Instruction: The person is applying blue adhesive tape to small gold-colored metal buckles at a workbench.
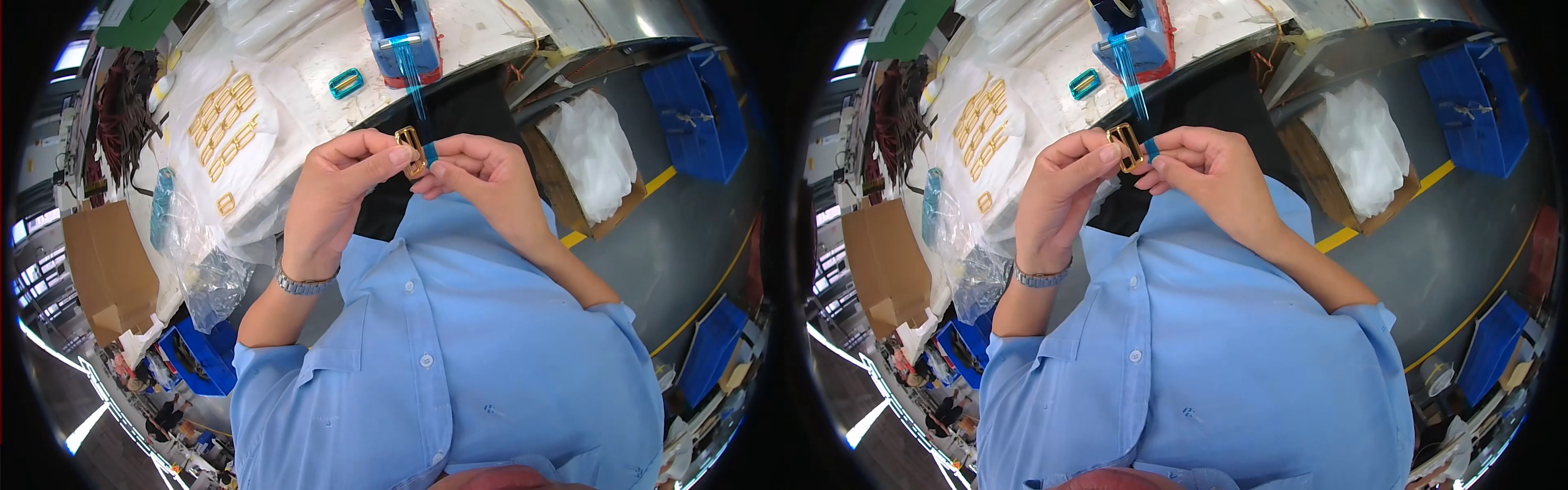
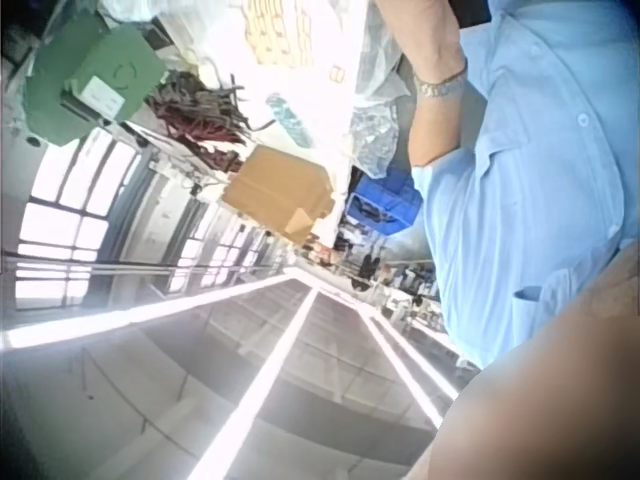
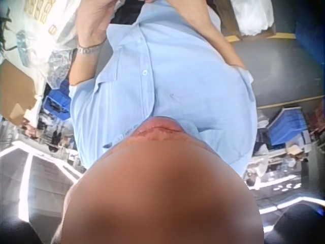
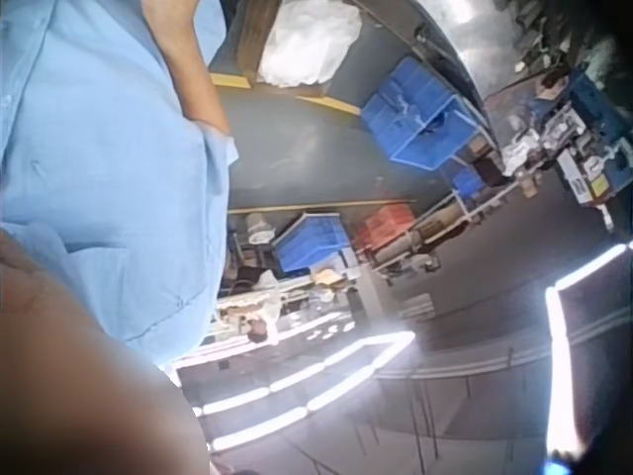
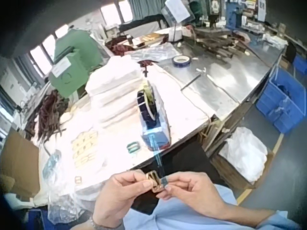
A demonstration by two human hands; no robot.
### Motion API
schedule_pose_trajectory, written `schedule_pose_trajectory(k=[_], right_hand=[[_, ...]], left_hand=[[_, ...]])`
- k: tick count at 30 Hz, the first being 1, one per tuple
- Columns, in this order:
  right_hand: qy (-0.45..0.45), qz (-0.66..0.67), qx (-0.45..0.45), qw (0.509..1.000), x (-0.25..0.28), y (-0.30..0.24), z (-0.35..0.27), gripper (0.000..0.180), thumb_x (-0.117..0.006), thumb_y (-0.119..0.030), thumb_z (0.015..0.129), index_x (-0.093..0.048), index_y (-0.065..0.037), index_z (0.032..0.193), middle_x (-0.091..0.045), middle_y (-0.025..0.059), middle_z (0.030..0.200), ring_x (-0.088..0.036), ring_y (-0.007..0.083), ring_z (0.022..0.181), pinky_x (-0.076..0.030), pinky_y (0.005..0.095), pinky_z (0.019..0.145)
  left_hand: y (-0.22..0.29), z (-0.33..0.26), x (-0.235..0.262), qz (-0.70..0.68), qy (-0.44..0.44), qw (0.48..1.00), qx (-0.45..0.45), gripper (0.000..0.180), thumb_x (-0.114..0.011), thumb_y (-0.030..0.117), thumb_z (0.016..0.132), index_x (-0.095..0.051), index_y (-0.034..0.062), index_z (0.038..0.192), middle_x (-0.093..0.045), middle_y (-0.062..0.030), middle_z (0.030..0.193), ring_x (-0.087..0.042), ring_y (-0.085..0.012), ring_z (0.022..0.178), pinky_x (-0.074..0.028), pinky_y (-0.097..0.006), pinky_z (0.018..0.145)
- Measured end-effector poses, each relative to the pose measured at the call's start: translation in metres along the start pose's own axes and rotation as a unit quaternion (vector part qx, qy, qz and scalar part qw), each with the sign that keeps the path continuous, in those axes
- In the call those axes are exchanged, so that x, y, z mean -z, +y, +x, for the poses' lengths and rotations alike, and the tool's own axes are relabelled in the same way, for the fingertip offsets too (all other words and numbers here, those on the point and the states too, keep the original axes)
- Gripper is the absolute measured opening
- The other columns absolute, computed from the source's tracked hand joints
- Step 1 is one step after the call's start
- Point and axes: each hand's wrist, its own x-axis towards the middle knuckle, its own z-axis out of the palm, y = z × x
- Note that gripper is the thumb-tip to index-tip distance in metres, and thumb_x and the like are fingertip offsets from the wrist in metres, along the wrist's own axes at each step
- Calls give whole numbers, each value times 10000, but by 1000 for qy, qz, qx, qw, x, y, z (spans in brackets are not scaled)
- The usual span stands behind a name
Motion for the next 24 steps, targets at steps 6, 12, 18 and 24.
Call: schedule_pose_trajectory(k=[6,12,18,24], right_hand=[[-3,-4,-6,1000,-1,-1,-1,252,-628,-22,1062,-694,99,1273,-798,163,1109,-791,203,972,-642,310,862],[2,-12,1,1000,-3,1,-3,279,-625,-26,1061,-693,93,1305,-798,154,1100,-790,194,961,-641,306,855],[-4,-10,12,1000,-2,5,-1,293,-646,-29,1051,-688,91,1315,-798,144,1098,-789,188,965,-639,305,860],[-8,12,13,1000,-3,4,1,316,-734,-63,1019,-701,91,1293,-800,139,1088,-789,185,968,-641,300,850]], left_hand=[[-4,5,-4,12,-25,999,-35,115,-798,102,980,-774,4,1034,-770,-39,965,-692,-99,910,-528,-258,879],[-6,9,-6,38,-15,999,-34,120,-795,104,980,-773,-4,1028,-769,-51,937,-695,-105,864,-537,-252,842],[0,16,-6,74,-31,997,-24,126,-804,106,970,-777,-11,1006,-760,-49,910,-686,-100,831,-540,-245,805],[1,18,-6,80,-37,996,-15,129,-806,115,969,-777,-7,1000,-755,-34,906,-679,-79,836,-538,-236,799]])
